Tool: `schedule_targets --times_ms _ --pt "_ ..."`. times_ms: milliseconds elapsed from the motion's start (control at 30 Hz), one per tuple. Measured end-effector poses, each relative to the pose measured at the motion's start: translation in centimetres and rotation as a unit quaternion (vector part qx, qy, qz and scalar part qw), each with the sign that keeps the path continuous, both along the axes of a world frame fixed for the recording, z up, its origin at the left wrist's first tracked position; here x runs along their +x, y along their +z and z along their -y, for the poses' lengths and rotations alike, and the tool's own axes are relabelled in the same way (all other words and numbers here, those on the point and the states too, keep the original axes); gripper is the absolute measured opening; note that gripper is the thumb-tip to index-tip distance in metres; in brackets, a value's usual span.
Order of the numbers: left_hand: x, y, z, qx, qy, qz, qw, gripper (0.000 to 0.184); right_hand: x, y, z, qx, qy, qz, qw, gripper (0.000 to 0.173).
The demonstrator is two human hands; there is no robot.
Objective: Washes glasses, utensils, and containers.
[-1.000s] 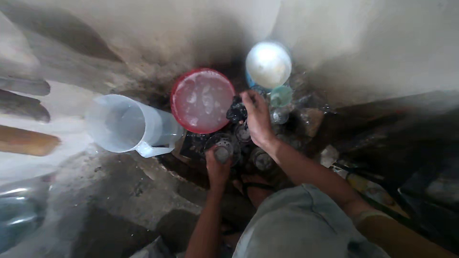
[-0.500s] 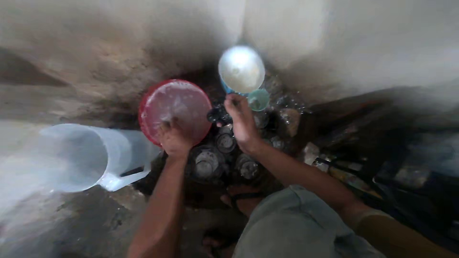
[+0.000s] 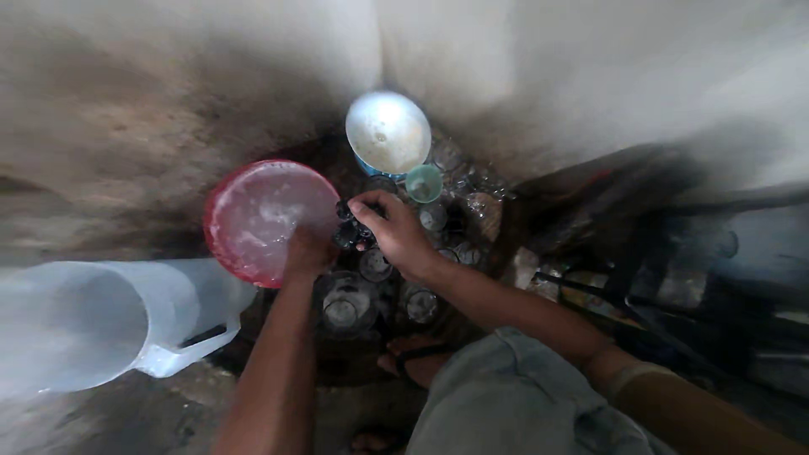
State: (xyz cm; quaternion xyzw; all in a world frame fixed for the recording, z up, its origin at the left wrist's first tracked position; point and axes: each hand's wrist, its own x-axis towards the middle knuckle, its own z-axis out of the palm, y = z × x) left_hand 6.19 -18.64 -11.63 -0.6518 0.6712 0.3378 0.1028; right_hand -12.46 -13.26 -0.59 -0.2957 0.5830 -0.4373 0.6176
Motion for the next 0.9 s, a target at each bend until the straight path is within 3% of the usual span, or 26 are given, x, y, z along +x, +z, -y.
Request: schedule_targets --times_ms 67,167,267,333,467,600,767,900 --pt "0.3 -0.4 -0.1 0.019 0.061 -0.026 0.998 0.054 0.0 0.0 0.1 0.002 -0.005 0.001 1.000 0.030" --pt "1.1 -0.1 0.0 0.044 0.076 -0.025 0.996 0.037 -0.4 -0.2 0.6 -0.013 -0.050 -0.007 0.999 0.034" --pt "1.6 2.2 -0.9 0.010 0.086 -0.016 0.996 0.039 -1.1 -1.1 1.1 -0.034 -0.074 -0.023 0.996 0.043" --pt "2.4 3.1 -1.6 -0.020 0.114 -0.057 0.992 0.041 -1.2 -1.5 1.3 -0.061 -0.063 -0.049 0.995 0.037" --pt "3.2 6.7 -3.5 0.029 0.231 -0.204 0.951 0.030 -0.3 -1.5 1.3 -0.077 -0.033 -0.093 0.992 0.033" --pt "2.5 9.3 -7.0 0.016 0.276 -0.323 0.905 0.026 1.4 -1.8 1.4 -0.115 0.003 -0.118 0.986 0.033" --pt "0.3 10.2 -11.9 -0.046 0.282 -0.385 0.878 0.022 3.7 -2.2 -0.1 -0.236 -0.031 -0.148 0.960 0.021" --pt "-1.4 9.1 -14.5 -0.074 0.333 -0.424 0.839 0.025 5.5 -3.6 -2.4 -0.322 0.086 -0.171 0.927 0.021"
